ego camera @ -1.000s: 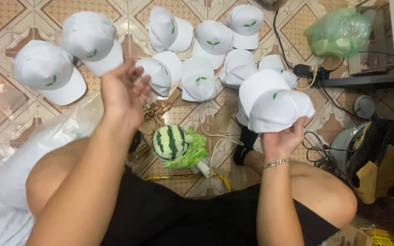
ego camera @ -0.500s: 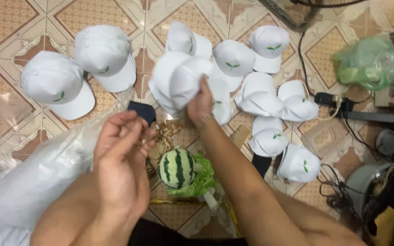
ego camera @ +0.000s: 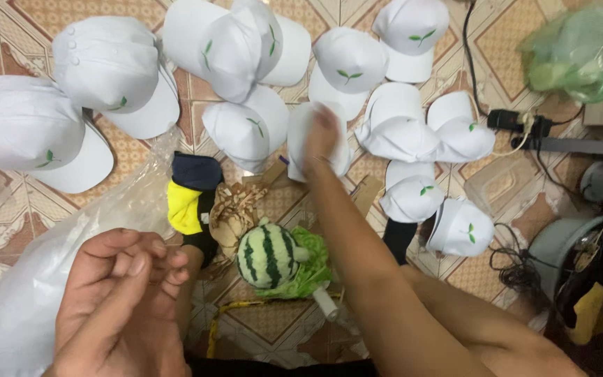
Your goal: The person sits on the floor and processes white baseball caps. They stuff each cap with a watermelon-patterned cloth, spray the interior with an aerosol can, and then use a hair dryer to heat the cap. The person handles the caps one at a time, inspecting the logo and interior before moving to the next.
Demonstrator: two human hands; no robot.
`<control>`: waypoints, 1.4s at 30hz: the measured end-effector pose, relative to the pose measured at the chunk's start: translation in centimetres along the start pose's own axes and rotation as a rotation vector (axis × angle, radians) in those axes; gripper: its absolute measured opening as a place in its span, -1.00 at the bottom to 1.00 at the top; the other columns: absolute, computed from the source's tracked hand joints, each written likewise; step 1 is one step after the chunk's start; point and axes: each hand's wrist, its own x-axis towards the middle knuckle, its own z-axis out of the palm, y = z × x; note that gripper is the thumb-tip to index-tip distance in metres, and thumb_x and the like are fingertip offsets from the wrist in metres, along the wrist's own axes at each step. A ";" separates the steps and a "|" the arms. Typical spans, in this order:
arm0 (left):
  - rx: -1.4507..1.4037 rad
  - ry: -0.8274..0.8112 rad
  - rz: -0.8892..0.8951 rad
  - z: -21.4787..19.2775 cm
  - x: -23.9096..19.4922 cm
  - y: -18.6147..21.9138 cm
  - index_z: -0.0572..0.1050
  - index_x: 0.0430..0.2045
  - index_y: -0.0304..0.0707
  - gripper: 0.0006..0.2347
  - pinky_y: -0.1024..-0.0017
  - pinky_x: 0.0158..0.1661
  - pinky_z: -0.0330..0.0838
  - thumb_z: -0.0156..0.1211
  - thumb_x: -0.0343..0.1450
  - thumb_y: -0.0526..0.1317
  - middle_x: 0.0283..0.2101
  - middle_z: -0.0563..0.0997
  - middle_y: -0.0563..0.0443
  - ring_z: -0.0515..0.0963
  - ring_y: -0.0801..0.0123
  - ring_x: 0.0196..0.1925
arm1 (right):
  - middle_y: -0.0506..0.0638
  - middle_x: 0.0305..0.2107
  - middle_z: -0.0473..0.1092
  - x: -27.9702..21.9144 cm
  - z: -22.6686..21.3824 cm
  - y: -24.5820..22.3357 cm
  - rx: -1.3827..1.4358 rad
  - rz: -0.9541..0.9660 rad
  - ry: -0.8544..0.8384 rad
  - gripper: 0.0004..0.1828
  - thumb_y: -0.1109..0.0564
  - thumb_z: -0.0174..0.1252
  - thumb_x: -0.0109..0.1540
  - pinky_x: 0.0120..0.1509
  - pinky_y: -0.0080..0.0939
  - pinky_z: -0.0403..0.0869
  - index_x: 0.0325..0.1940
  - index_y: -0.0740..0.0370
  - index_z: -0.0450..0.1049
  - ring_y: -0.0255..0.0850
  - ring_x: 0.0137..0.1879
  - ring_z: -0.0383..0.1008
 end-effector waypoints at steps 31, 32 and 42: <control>0.533 -0.684 0.475 8.2 -2.1 -5.9 0.63 -0.11 -0.41 -0.68 0.50 -0.20 0.52 0.30 0.42 -0.10 -0.25 0.72 -0.02 0.63 0.49 -0.26 | 0.23 0.31 0.30 -21.4 -24.1 -36.2 0.717 0.428 -0.772 -0.34 -0.03 0.00 0.39 0.52 0.16 0.21 0.47 0.39 0.11 0.10 0.42 0.29; 0.522 -0.704 0.545 7.8 -2.6 -6.1 0.63 -0.14 -0.41 -0.70 0.51 -0.22 0.51 0.30 0.43 -0.10 -0.29 0.72 0.01 0.62 0.53 -0.28 | 0.21 0.31 0.30 -22.1 -24.6 -36.1 0.693 0.433 -0.791 -0.34 -0.03 0.00 0.38 0.52 0.14 0.23 0.48 0.38 0.11 0.08 0.42 0.30; 0.392 -0.765 0.485 8.3 -3.5 -6.4 0.63 -0.12 -0.43 -0.71 0.53 -0.22 0.51 0.30 0.45 -0.13 -0.26 0.71 0.00 0.63 0.53 -0.28 | 0.21 0.29 0.31 -22.2 -25.9 -36.2 0.585 0.275 -0.794 -0.21 -0.18 0.08 0.38 0.48 0.07 0.32 0.50 0.40 0.10 0.03 0.38 0.35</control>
